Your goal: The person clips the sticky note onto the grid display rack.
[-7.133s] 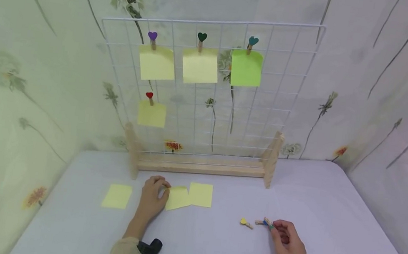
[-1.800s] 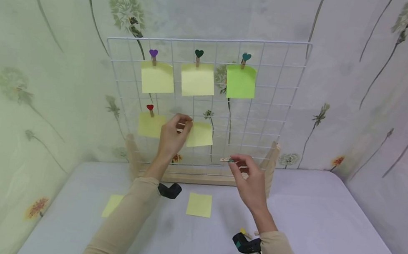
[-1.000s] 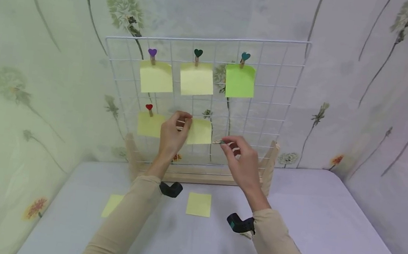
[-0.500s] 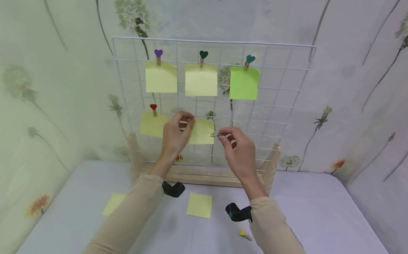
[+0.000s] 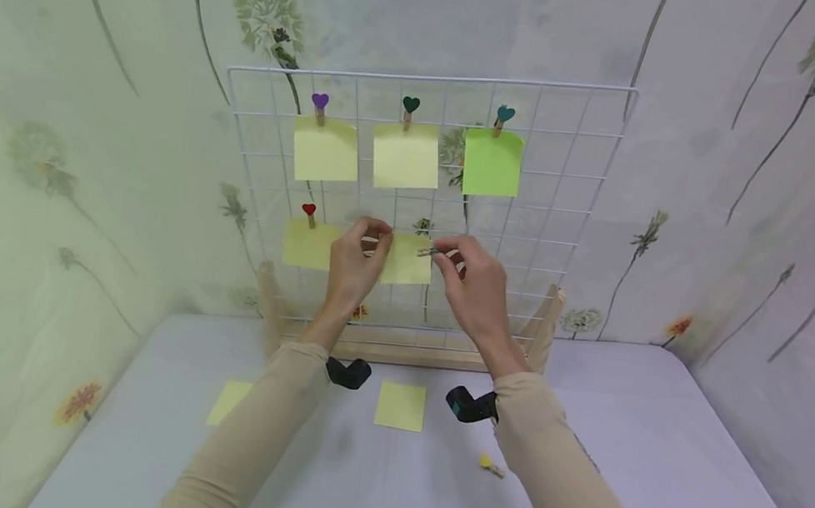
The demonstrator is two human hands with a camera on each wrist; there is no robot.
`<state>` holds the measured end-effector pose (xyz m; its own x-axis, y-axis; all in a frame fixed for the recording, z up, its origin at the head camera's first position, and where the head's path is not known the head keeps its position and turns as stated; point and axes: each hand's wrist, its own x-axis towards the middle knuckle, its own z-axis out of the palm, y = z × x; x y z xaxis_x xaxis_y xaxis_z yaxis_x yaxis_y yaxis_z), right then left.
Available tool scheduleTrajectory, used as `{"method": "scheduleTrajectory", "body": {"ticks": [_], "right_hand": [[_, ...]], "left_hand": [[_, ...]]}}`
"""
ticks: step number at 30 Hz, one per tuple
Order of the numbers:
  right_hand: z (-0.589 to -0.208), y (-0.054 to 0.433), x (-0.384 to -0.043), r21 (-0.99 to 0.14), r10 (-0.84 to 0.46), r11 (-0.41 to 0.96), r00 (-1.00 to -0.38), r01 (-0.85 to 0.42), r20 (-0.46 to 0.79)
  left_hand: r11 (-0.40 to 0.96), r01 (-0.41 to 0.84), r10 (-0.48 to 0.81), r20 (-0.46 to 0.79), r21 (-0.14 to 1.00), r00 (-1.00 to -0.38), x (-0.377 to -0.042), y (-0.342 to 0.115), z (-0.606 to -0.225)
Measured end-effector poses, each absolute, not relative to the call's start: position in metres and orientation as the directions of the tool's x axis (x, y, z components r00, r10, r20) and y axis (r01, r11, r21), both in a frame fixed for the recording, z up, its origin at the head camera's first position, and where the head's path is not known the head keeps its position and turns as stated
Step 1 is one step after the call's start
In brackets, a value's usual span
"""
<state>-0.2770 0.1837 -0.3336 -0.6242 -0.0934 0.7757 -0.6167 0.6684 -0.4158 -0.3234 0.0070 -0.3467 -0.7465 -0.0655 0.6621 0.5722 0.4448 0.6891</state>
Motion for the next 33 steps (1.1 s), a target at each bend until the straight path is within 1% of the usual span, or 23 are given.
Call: {"method": "scheduleTrajectory", "body": {"ticks": [10, 19, 26, 33], "right_hand": [[-0.316, 0.172, -0.29, -0.401, -0.086, 0.684, -0.613, -0.609, 0.785], [-0.311, 0.171, -0.298, -0.369, -0.1, 0.7, -0.595, -0.612, 0.798], [-0.31, 0.167, -0.303, -0.325, -0.148, 0.702, -0.576, -0.634, 0.804], [-0.308, 0.165, -0.306, -0.323, -0.167, 0.71, -0.595, -0.626, 0.786]], "left_hand": [[0.427, 0.582, -0.061, 0.664, 0.692, -0.745, -0.323, 0.008, -0.349], [0.438, 0.599, -0.059, 0.687, 0.67, -0.725, -0.324, 0.007, -0.347], [0.458, 0.565, -0.092, 0.669, 0.686, -0.737, -0.322, 0.008, -0.347], [0.466, 0.55, -0.095, 0.657, 0.693, -0.748, -0.322, 0.007, -0.346]]}}
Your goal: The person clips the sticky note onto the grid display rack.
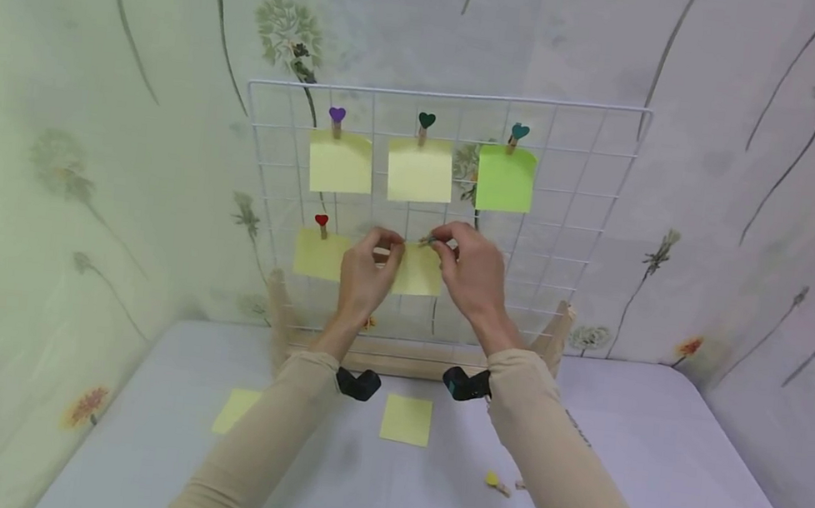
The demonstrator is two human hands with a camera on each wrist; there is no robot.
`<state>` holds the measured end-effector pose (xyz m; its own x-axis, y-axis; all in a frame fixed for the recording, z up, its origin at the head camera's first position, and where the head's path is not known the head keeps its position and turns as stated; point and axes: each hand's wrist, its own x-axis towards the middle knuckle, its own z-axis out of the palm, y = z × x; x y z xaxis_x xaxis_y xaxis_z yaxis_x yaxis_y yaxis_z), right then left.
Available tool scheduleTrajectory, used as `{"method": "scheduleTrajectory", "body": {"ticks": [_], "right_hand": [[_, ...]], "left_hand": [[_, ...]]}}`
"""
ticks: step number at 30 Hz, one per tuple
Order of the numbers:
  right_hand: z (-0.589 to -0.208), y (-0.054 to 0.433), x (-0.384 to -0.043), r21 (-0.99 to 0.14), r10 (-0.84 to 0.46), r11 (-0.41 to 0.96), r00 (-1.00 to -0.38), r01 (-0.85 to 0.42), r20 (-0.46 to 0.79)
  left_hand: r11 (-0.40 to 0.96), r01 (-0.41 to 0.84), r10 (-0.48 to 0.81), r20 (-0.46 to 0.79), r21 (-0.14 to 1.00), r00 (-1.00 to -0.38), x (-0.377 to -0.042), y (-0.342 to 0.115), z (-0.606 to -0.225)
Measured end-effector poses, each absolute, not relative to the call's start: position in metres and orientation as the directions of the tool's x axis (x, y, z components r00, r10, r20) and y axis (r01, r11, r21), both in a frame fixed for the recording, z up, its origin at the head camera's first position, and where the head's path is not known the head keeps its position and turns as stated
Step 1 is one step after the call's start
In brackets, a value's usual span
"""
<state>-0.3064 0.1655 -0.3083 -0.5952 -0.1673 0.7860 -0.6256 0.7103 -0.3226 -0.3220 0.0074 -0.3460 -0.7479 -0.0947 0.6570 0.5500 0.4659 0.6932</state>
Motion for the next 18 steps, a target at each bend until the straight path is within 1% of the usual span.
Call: {"method": "scheduleTrajectory", "body": {"ticks": [7, 14, 18], "right_hand": [[-0.3056, 0.1644, -0.3057, -0.331, -0.186, 0.7, -0.609, -0.633, 0.771], [-0.3035, 0.1637, -0.3082, -0.334, -0.192, 0.72, -0.637, -0.609, 0.746], [-0.3018, 0.1624, -0.3102, -0.325, -0.197, 0.731, -0.642, -0.6, 0.741]], "left_hand": [[0.46, 0.551, -0.097, 0.657, 0.696, -0.748, -0.3225, 0.0076, -0.3468], [0.461, 0.544, -0.092, 0.648, 0.701, -0.756, -0.3218, 0.0075, -0.3466], [0.466, 0.541, -0.098, 0.648, 0.7, -0.755, -0.3211, 0.0076, -0.3456]]}}
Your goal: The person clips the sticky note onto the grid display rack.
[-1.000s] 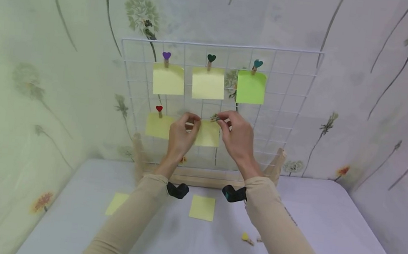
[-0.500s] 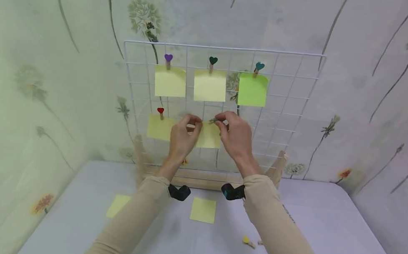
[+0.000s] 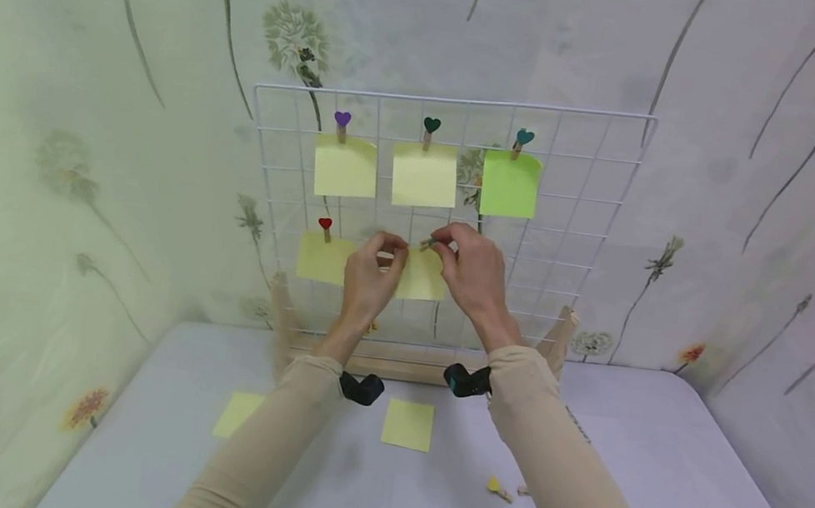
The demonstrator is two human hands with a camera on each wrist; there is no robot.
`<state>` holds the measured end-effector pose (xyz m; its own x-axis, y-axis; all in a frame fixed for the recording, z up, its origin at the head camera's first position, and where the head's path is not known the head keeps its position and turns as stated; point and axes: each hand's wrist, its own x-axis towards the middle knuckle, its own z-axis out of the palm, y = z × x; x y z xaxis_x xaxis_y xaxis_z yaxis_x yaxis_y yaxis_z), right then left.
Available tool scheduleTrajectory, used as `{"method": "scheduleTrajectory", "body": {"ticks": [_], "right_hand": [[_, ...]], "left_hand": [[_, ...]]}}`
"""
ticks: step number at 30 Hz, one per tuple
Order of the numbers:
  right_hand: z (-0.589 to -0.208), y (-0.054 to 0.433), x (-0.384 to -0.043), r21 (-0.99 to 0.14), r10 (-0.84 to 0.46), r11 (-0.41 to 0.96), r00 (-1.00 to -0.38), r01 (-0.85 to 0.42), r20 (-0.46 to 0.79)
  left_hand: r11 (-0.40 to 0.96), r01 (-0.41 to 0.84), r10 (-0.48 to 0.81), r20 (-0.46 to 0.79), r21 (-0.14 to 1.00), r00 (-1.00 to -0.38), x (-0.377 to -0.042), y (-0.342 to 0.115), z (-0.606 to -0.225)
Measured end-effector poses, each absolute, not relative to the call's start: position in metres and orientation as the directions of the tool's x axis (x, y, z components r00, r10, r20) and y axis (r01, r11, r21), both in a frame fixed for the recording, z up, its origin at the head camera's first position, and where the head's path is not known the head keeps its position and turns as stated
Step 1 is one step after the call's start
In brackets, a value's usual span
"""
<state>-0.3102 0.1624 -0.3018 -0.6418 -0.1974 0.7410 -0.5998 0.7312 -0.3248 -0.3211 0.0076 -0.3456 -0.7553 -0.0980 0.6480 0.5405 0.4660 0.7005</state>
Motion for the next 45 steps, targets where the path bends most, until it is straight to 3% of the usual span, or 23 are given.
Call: {"method": "scheduleTrajectory", "body": {"ticks": [28, 45], "right_hand": [[-0.291, 0.151, -0.321, -0.215, -0.294, 0.774, -0.639, -0.596, 0.711], [-0.288, 0.146, -0.321, -0.177, -0.292, 0.837, -0.696, -0.518, 0.656]], "left_hand": [[0.507, 0.542, -0.092, 0.667, 0.67, -0.739, -0.323, 0.009, -0.346], [0.53, 0.538, -0.088, 0.674, 0.655, -0.734, -0.321, 0.01, -0.343]]}}
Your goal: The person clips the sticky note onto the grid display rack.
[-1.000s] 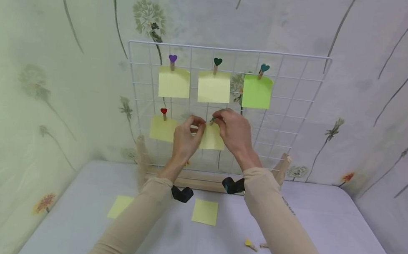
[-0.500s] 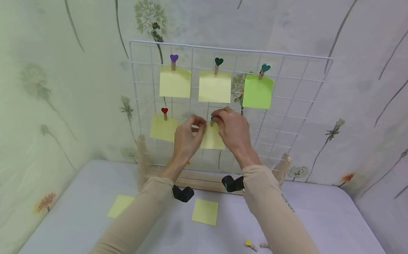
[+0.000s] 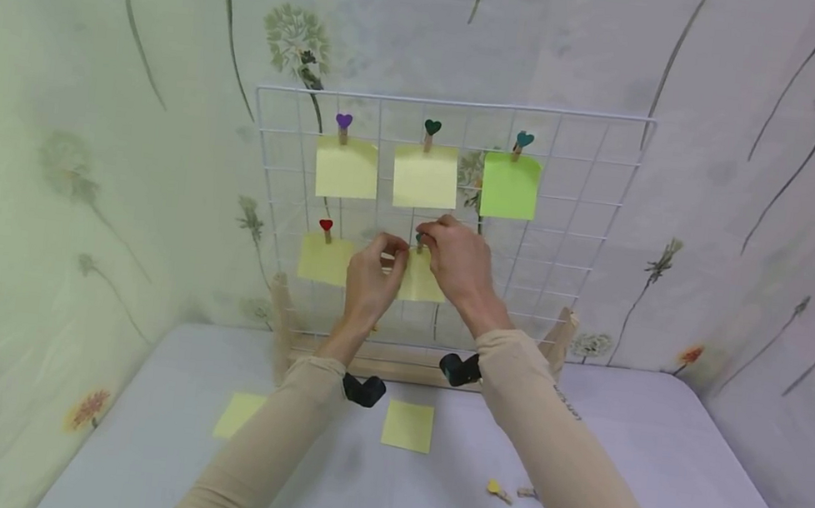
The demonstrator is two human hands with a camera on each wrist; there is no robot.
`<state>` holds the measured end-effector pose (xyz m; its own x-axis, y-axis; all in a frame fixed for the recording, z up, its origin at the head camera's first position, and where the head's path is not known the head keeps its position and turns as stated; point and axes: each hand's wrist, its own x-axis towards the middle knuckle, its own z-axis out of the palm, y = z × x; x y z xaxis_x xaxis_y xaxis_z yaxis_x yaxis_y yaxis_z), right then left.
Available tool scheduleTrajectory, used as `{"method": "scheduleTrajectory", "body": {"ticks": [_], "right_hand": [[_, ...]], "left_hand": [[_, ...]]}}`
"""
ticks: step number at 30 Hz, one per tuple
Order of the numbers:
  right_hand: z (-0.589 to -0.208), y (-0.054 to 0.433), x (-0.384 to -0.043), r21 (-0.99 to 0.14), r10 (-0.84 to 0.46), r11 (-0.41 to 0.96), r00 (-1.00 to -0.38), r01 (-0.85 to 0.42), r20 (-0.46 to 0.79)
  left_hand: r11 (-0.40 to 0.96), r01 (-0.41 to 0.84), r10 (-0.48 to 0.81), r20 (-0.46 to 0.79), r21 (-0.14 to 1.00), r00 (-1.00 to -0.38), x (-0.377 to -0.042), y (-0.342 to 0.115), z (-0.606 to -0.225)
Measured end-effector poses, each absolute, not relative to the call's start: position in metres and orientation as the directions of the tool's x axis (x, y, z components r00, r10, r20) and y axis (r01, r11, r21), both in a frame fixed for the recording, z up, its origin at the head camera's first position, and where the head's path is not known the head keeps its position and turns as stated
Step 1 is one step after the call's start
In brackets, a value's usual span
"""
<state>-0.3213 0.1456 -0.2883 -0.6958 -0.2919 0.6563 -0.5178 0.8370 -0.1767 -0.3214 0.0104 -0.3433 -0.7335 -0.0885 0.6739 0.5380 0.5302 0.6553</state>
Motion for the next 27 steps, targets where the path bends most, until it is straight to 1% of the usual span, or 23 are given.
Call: {"method": "scheduleTrajectory", "body": {"ticks": [11, 18, 22, 27], "right_hand": [[-0.2919, 0.143, -0.3178, -0.182, -0.254, 0.85, -0.686, -0.495, 0.682], [-0.2931, 0.1434, -0.3167, -0.16, -0.237, 0.858, -0.652, -0.488, 0.721], [-0.295, 0.1445, -0.317, -0.144, -0.241, 0.859, -0.636, -0.492, 0.734], [-0.2973, 0.1458, -0.3163, -0.153, -0.25, 0.847, -0.635, -0.508, 0.731]], "left_hand": [[0.528, 0.547, -0.09, 0.683, 0.65, -0.725, -0.3215, 0.0108, -0.3452], [0.533, 0.552, -0.095, 0.693, 0.641, -0.714, -0.3223, 0.0123, -0.3457], [0.532, 0.546, -0.097, 0.688, 0.647, -0.72, -0.3227, 0.0129, -0.347], [0.54, 0.538, -0.102, 0.685, 0.647, -0.722, -0.3209, 0.0134, -0.3484]]}}
